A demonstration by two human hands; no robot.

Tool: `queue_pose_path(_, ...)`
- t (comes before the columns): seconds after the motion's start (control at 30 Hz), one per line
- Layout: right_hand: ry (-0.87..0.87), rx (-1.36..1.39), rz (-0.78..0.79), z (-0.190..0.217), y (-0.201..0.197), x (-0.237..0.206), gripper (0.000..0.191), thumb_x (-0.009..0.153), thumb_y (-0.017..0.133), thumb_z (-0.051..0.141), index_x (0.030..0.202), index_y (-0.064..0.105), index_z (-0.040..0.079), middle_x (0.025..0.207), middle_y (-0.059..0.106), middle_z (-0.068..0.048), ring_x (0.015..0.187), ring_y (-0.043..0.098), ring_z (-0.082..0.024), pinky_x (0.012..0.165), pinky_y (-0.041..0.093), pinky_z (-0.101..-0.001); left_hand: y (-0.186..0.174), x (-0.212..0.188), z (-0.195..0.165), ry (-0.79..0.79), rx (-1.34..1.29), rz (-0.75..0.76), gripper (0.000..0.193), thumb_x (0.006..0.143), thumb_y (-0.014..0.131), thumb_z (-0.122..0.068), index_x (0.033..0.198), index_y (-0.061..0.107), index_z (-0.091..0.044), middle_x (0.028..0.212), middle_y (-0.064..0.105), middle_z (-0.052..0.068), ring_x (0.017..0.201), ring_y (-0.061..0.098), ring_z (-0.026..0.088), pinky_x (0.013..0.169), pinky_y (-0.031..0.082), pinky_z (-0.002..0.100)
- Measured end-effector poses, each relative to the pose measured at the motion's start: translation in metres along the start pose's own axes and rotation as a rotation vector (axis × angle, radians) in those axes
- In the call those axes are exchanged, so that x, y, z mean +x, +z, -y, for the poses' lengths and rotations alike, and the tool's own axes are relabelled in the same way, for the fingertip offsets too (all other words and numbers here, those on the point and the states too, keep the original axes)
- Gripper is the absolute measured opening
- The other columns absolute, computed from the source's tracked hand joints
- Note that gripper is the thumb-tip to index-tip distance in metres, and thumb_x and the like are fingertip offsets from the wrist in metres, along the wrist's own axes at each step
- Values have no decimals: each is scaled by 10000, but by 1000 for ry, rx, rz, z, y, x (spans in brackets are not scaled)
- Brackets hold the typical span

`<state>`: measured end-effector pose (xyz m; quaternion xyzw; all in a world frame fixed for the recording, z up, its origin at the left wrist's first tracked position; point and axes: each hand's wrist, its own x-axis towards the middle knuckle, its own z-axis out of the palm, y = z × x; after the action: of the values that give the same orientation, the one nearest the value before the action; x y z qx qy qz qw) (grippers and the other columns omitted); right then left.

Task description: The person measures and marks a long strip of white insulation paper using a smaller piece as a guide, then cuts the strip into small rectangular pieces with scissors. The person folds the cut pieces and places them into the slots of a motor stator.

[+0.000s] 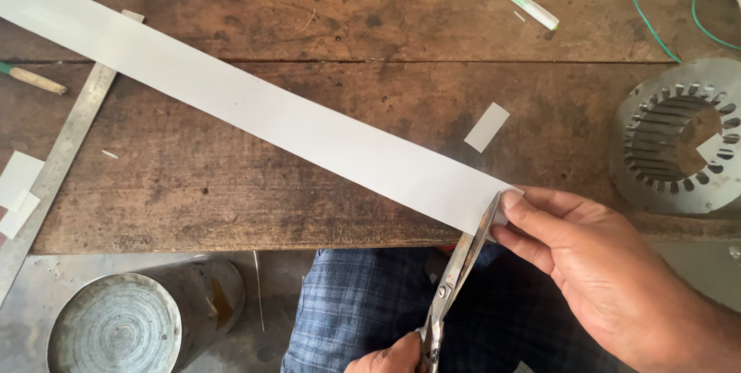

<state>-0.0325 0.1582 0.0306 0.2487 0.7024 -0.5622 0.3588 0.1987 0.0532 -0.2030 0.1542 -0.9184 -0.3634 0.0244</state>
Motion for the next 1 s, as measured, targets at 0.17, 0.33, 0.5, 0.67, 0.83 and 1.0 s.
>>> queue_pose_path(0.17,23,-8,-24,2,3,-3,316,1056,535,218,1179,666,-43,1202,737,-168,1193,679,-231,1076,478,-397,-4,-3,-3,-40,-15,67,163,847,762,-355,800,824,-212,532,682,-78,340,547,72,266,422,263)
queue_pose_path(0.33,19,-16,-39,1,5,-2,310,1053,536,204,1193,675,-35,1195,744,-165,1174,683,-225,1074,501,-392,11,0,-3,100,104,-322,250,833,761,-391,648,788,-225,492,679,-119,271,480,35,216,351,221)
queue_pose_path(0.5,-14,10,-18,-3,4,1,309,1048,555,191,1202,686,-42,1188,761,-160,1144,693,-220,1075,538,-386,12,-6,2,69,60,-248,241,826,752,-349,630,796,-216,437,655,-118,235,471,17,216,342,215)
queue_pose_path(0.67,-33,14,12,-5,1,3,320,1044,551,202,1212,688,-34,1190,769,-160,1140,694,-213,1066,535,-373,7,-3,-5,61,99,-302,204,771,790,-378,622,783,-240,412,604,-111,244,442,46,199,317,238)
queue_pose_path(0.83,-43,20,24,-9,-2,5,327,1044,557,207,1220,688,-35,1200,770,-155,1142,694,-210,1061,535,-372,-6,5,-18,43,99,-289,276,734,830,-468,578,753,-254,401,592,-100,247,437,77,188,310,264)
queue_pose_path(1.0,-24,26,21,-16,-5,11,324,1045,547,199,1210,680,-46,1196,766,-165,1147,695,-228,1064,539,-383,-26,8,-22,-23,17,2,223,791,821,-440,743,822,-223,449,635,-47,302,541,105,266,402,328)
